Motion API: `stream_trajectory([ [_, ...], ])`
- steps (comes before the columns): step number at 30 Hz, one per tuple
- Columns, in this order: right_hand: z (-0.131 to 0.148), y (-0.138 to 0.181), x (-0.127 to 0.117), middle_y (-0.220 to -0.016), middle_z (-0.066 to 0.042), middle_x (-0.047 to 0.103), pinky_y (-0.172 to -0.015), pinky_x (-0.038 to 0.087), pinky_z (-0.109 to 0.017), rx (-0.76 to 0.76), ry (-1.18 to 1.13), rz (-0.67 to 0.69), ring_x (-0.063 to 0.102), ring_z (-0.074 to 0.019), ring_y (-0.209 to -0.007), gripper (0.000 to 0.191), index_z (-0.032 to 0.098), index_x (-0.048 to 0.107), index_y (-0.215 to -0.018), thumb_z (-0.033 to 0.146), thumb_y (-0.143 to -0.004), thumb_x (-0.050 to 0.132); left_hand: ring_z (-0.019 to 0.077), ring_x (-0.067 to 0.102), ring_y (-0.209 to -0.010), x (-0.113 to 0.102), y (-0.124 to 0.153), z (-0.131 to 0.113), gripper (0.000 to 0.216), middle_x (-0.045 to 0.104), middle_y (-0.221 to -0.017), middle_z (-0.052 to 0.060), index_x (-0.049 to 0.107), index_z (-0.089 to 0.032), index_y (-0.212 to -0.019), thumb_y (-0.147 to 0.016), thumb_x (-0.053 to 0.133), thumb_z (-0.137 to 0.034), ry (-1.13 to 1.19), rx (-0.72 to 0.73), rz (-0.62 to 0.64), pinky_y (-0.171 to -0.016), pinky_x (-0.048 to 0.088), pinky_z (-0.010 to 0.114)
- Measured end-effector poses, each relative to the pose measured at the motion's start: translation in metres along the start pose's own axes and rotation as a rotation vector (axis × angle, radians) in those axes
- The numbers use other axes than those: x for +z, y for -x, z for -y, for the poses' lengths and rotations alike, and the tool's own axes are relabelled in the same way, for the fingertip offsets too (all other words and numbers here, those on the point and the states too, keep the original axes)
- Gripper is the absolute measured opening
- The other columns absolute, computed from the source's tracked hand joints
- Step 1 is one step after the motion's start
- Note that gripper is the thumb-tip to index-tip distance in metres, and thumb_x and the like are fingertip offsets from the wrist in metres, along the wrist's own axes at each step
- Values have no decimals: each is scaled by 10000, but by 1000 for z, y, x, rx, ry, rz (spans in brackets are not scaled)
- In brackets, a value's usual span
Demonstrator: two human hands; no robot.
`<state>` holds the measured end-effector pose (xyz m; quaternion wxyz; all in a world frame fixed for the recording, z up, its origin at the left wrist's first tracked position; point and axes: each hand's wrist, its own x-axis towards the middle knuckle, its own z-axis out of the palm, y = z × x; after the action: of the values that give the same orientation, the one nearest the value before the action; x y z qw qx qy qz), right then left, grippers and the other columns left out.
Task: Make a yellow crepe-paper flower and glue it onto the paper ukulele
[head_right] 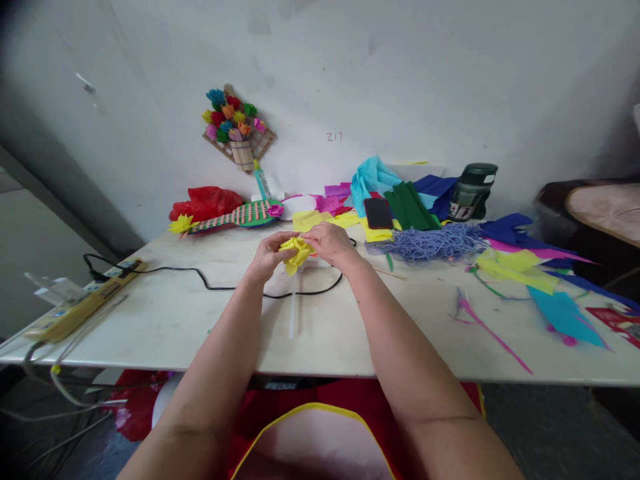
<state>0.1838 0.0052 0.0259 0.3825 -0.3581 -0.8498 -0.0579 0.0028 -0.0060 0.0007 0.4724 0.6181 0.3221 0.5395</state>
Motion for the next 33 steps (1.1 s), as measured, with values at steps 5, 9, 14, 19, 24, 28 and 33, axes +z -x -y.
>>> stream_trajectory([
  [5,1,0,0,-852,-57,739,-723,486,-295,29,-25,-16,654,-192,-812,169,209,754,-866,165,-790,610,187,640,-779,-1,0,2,463,699,-928,69,687,-134,-1008,-559,740,-232,-12,17,-3,-707,498,292],
  [9,3,1,-2,-843,-48,740,-706,486,-283,60,-61,-54,658,-177,-776,156,218,756,-846,169,-776,625,175,636,-753,-2,-1,3,435,701,-906,64,693,-139,-976,-552,742,-226,2,15,-14,-692,498,284],
  [14,2,2,-4,-828,-51,739,-707,489,-280,63,-100,-53,661,-172,-762,156,213,756,-840,172,-781,618,170,639,-735,-2,-1,2,427,704,-887,56,696,-143,-957,-540,740,-224,11,2,-19,-669,498,269],
  [19,0,2,-3,-831,-57,738,-712,497,-288,60,-117,-71,666,-180,-768,169,207,758,-828,138,-765,617,174,642,-743,-2,0,0,433,702,-910,64,692,-146,-976,-555,732,-235,2,6,-18,-669,500,273],
  [24,-1,2,0,-842,-42,740,-724,501,-286,42,-136,-100,667,-172,-769,183,219,755,-818,122,-767,609,180,641,-768,-2,0,0,461,700,-946,65,684,-155,-1010,-558,731,-234,5,25,-4,-685,503,282],
  [28,0,2,-1,-843,-46,739,-727,501,-286,40,-147,-93,667,-173,-772,185,213,755,-810,113,-765,607,178,641,-767,-2,1,0,474,702,-944,63,677,-159,-1024,-560,735,-233,14,25,6,-681,501,277],
  [33,2,1,-3,-832,-64,737,-715,501,-283,30,-153,-77,666,-176,-767,176,189,754,-810,103,-760,609,182,638,-789,-3,0,1,448,701,-937,60,681,-159,-1005,-565,730,-233,5,27,4,-691,497,281],
])
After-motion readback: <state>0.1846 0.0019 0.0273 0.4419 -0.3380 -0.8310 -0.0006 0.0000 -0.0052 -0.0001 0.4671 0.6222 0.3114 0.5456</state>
